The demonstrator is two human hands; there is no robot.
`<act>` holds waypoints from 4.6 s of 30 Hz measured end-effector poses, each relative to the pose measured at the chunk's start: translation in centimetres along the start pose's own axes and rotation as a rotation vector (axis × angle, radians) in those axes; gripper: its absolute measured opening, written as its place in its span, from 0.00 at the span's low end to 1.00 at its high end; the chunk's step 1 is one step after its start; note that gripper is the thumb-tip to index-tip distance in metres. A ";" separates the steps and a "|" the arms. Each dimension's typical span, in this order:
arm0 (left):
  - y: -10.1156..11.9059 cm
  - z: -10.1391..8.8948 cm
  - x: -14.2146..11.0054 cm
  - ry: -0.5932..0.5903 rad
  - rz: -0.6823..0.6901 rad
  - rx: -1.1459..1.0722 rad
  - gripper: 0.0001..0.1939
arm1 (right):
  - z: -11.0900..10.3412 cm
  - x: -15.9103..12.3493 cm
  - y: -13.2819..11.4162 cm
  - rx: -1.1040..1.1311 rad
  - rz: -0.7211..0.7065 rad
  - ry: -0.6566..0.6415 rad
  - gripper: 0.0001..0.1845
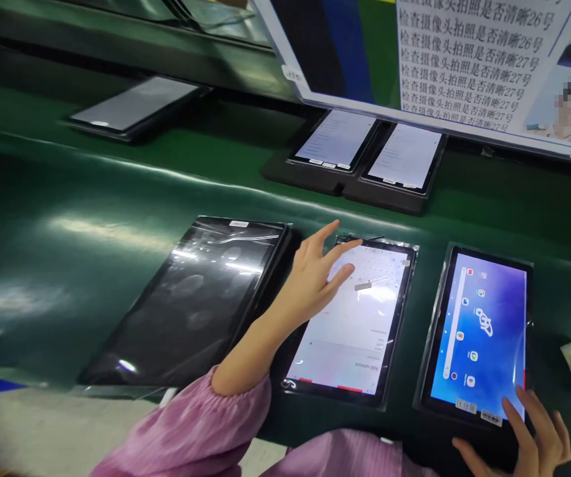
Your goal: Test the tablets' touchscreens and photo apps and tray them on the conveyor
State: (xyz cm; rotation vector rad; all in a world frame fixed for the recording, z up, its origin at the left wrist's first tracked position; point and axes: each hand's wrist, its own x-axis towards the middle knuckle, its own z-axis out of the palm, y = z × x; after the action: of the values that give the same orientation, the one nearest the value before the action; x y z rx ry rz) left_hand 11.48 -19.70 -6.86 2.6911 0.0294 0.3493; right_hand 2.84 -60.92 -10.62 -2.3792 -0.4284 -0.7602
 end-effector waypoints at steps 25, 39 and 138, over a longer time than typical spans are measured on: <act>0.2 -0.5 -1.5 -0.064 0.097 -0.214 0.19 | 10.8 18.9 7.6 -0.089 0.245 0.038 0.61; -0.7 -1.2 -1.6 0.155 -0.024 0.013 0.20 | 12.6 24.9 13.6 -0.179 0.473 0.124 0.58; 0.0 -6.4 1.6 -0.586 -0.224 -0.505 0.28 | 16.9 29.7 7.9 1.156 0.963 -0.111 0.05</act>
State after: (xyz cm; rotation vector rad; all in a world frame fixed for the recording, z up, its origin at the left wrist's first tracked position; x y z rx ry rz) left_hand 11.48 -16.98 -0.86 2.1615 0.0592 -0.4480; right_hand 36.82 -52.90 -7.12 -1.2441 0.2329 0.1111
